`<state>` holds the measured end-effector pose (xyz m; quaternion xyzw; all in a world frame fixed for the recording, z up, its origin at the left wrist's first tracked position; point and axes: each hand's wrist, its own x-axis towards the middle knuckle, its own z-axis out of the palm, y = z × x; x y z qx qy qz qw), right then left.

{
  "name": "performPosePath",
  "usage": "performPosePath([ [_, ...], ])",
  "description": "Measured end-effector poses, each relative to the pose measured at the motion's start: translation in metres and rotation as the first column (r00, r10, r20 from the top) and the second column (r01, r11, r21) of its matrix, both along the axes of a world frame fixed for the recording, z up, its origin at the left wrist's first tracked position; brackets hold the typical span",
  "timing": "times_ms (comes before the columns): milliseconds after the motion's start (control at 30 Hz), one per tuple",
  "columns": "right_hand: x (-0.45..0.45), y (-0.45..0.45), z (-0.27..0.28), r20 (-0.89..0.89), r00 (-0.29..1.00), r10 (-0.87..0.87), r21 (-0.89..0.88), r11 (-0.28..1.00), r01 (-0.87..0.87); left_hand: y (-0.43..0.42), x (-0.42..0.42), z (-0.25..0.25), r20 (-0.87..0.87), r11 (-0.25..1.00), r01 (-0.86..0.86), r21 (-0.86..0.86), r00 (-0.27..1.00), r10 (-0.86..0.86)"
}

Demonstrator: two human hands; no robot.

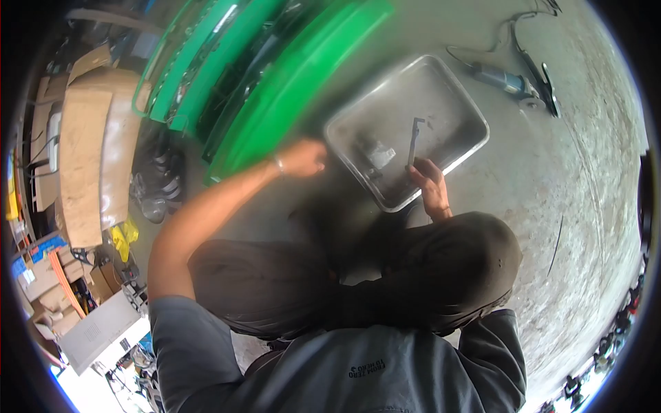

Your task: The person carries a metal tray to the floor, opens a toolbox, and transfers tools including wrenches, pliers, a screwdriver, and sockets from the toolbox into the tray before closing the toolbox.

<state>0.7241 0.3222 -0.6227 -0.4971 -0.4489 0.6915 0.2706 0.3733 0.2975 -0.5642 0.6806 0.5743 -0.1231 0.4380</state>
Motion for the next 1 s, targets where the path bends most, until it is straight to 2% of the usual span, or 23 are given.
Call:
performPosePath([
  [67, -0.013, -0.001, 0.001, 0.066, 0.990, 0.124, 0.060, 0.990, -0.128, -0.001, 0.000, -0.011, 0.066, 0.998, -0.019, 0.062, 0.998, 0.015],
  [133, -0.018, -0.002, -0.017, 0.083, 0.970, 0.227, 0.144, 0.961, -0.238, 0.002, 0.009, 0.013, 0.126, 0.977, 0.000, 0.213, 0.992, -0.028],
  [167, -0.018, 0.000, -0.022, 0.136, 0.952, 0.276, 0.252, 0.919, -0.302, 0.009, 0.015, 0.023, 0.150, 0.967, 0.034, 0.252, 0.986, -0.074],
  [233, -0.026, 0.001, -0.015, 0.313, 0.922, 0.227, 0.281, 0.905, -0.318, 0.020, 0.027, 0.053, 0.088, 0.891, 0.123, 0.438, 0.980, -0.178],
  [267, -0.025, 0.005, -0.014, 0.304, 0.926, 0.225, 0.273, 0.910, -0.311, 0.025, 0.032, 0.068, 0.020, 0.798, 0.177, 0.577, 0.973, -0.230],
  [300, -0.023, 0.010, -0.011, 0.296, 0.928, 0.226, 0.259, 0.916, -0.306, 0.029, 0.036, 0.074, -0.005, 0.692, 0.157, 0.705, 0.977, -0.215],
  [367, -0.008, 0.022, -0.028, 0.277, 0.936, 0.215, 0.338, 0.891, -0.304, 0.041, 0.036, 0.106, 0.028, 0.643, 0.057, 0.764, 0.992, -0.122],
  [433, -0.004, 0.033, -0.011, 0.093, 0.980, 0.174, 0.247, 0.950, -0.192, 0.054, 0.019, 0.112, 0.023, 0.511, 0.001, 0.860, 0.999, -0.041],
  [500, 0.001, 0.046, 0.003, 0.091, 0.988, 0.126, 0.270, 0.952, -0.146, 0.061, -0.003, 0.123, -0.039, 0.579, -0.052, 0.814, 0.989, 0.144],
  [533, 0.010, 0.056, 0.000, 0.189, 0.970, 0.152, 0.242, 0.950, -0.196, 0.058, -0.008, 0.124, 0.006, 0.561, -0.152, 0.814, 0.967, 0.254],
  [567, 0.017, 0.063, -0.005, 0.155, 0.977, 0.145, 0.275, 0.944, -0.183, 0.051, -0.012, 0.125, 0.045, 0.538, -0.246, 0.806, 0.932, 0.359],
  [633, 0.016, 0.074, -0.002, 0.178, 0.980, 0.086, 0.185, 0.975, -0.120, 0.037, -0.023, 0.116, 0.062, 0.486, -0.281, 0.828, 0.906, 0.418],
  [667, 0.013, 0.079, 0.003, 0.194, 0.979, 0.065, 0.172, 0.980, -0.099, 0.032, -0.026, 0.119, 0.102, 0.436, -0.329, 0.837, 0.878, 0.468],
  [700, 0.008, 0.083, 0.004, 0.186, 0.980, 0.065, 0.172, 0.980, -0.098, 0.028, -0.029, 0.120, 0.094, 0.437, -0.322, 0.840, 0.879, 0.467],
  [733, 0.002, 0.087, 0.007, 0.170, 0.983, 0.064, 0.204, 0.974, -0.098, 0.023, -0.029, 0.124, 0.001, 0.632, -0.384, 0.673, 0.855, 0.518],
  [767, -0.001, 0.089, 0.011, 0.161, 0.985, 0.063, 0.233, 0.967, -0.100, 0.017, -0.027, 0.125, -0.098, 0.773, -0.446, 0.451, 0.836, 0.539],
  [800, -0.007, 0.091, 0.015, 0.086, 0.992, 0.094, 0.280, 0.953, -0.114, 0.005, -0.022, 0.124, -0.090, 0.774, -0.450, 0.445, 0.838, 0.539],
  [833, -0.018, 0.093, 0.021, 0.073, 0.991, 0.112, 0.307, 0.943, -0.129, -0.008, -0.018, 0.122, 0.011, 0.689, -0.542, 0.482, 0.790, 0.614],
  [867, -0.031, 0.096, 0.030, 0.201, 0.971, 0.128, 0.404, 0.893, -0.201, -0.018, -0.017, 0.122, 0.113, 0.589, -0.626, 0.511, 0.728, 0.676],
  [900, -0.049, 0.099, 0.043, 0.322, 0.938, 0.128, 0.487, 0.827, -0.280, -0.025, -0.023, 0.123, 0.117, 0.578, -0.630, 0.519, 0.723, 0.681],
  [967, -0.091, 0.108, 0.068, 0.354, 0.930, 0.100, 0.746, 0.570, -0.345, -0.042, -0.032, 0.128, 0.100, 0.613, -0.707, 0.353, 0.680, 0.727],
  [1000, -0.117, 0.108, 0.095, 0.328, 0.944, 0.037, 0.861, 0.400, -0.315, -0.048, -0.029, 0.136, -0.023, 0.632, -0.691, 0.350, 0.668, 0.744],
])
